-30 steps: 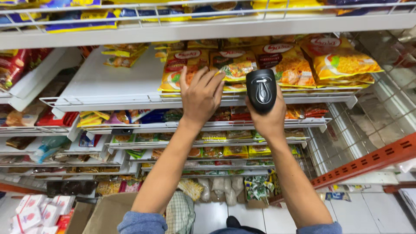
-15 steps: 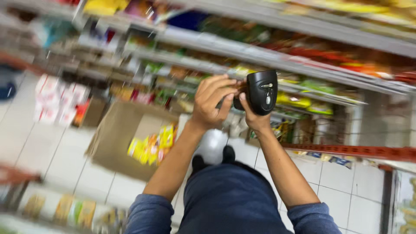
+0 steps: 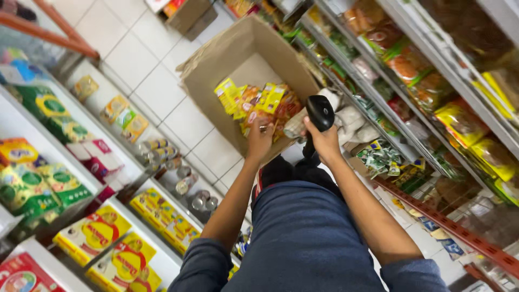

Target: The person picks up yellow seasoning packets from a cardboard box, scans them with a handheld barcode scanner, and places them onto a store shelf.

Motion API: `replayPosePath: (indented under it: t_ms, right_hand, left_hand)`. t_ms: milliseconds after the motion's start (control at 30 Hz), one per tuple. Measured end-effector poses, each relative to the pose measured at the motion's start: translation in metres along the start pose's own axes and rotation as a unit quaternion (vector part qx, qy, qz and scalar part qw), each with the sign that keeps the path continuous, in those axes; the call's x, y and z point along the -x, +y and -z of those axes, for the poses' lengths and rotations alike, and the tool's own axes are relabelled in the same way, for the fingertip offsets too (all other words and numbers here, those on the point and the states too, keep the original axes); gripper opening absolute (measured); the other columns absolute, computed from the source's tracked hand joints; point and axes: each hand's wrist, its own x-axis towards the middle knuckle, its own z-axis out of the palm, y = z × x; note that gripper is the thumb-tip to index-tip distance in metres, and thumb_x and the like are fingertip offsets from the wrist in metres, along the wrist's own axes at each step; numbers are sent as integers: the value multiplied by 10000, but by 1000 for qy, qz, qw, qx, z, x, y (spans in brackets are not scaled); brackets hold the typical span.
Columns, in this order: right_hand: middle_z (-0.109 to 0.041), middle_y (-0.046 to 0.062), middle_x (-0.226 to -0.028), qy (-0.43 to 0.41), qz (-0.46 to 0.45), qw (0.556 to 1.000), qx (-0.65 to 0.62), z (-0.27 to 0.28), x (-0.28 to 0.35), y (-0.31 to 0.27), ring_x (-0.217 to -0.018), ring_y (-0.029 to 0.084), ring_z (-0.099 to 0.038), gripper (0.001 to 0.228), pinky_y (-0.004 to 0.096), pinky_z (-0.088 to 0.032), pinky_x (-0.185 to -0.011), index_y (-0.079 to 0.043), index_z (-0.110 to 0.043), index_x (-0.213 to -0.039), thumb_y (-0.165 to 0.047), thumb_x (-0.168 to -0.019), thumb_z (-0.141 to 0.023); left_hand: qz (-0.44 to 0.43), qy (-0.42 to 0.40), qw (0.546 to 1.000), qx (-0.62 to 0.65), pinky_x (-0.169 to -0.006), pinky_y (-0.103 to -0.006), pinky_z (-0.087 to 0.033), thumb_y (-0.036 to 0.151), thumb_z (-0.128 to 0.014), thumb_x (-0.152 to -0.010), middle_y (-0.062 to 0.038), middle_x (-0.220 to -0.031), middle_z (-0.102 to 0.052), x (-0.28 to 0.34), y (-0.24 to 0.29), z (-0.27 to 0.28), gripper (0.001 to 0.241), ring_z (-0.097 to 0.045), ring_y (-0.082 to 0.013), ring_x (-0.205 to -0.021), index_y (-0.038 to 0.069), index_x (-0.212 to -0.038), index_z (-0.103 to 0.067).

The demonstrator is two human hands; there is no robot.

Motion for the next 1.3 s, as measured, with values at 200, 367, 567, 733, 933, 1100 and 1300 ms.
replayPosePath:
  t_ms: [200, 367, 567, 733, 933, 1100, 1300]
  right_hand:
    - [-725, 73, -930, -7, -106, 994, 1, -28, -10, 27, -688, 144, -670, 242, 293, -545, -615, -11, -689, -1095, -201, -956, -747]
    - [-731, 78, -940, -4, -145, 989, 12, -40, -4, 31, -694, 149, -679, 251, 304, -559, -619, -17, -675, -1092, -220, -953, -728]
    - [-741, 128, -1018, 10, -171, 985, -25, -35, -6, 28, -744, 177, -691, 268, 319, -560, -678, -8, -661, -1122, -226, -970, -702]
    - [-727, 147, -1061, -11, -160, 987, -26, -35, -3, 27, -800, 182, -705, 288, 327, -576, -703, 14, -661, -1155, -217, -986, -693]
    - [-725, 148, -1066, -20, -161, 987, 0, -32, 0, 27, -812, 203, -715, 305, 335, -583, -722, 18, -636, -1180, -209, -984, -690]
    - [-739, 147, -1081, -10, -182, 983, -6, -31, 2, 32, -858, 208, -734, 316, 345, -600, -749, 14, -629, -1186, -199, -964, -701]
    - [-736, 138, -1081, -17, -170, 985, 19, -36, 4, 26, -867, 200, -729, 285, 332, -593, -754, 19, -657, -1158, -192, -972, -703]
  left_hand:
    - [256, 37, 958, 124, -967, -373, -499, 315, -675, -953, -115, -1228, -652, -44, -87, -23, 486, -637, -241, -1111, 82, -1358, -544]
    - [361, 68, 927, 68, -933, -423, -520, 351, -699, -859, -151, -1249, -690, -66, -100, -42, 508, -652, -306, -1115, 87, -1285, -615]
    - [369, 51, 923, -92, -1027, -428, -524, 312, -697, -801, -212, -1258, -712, -69, -120, -54, 496, -675, -355, -1183, 121, -1259, -689]
    - [388, 9, 906, -169, -1107, -505, -416, 314, -736, -795, -223, -1418, -503, -66, -125, -55, 602, -469, -409, -1334, 149, -1356, -594]
    - [373, -79, 896, -228, -1120, -533, -412, 356, -699, -812, -137, -1464, -529, -81, -138, -52, 618, -479, -368, -1372, 245, -1406, -569]
    - [345, -262, 839, -328, -1090, -482, -475, 362, -671, -819, -87, -1402, -617, -100, -150, -32, 559, -572, -326, -1313, 217, -1356, -617]
    - [346, -115, 882, -297, -1031, -447, -507, 257, -736, -777, -89, -1292, -647, -98, -151, -44, 558, -613, -311, -1225, 153, -1304, -586]
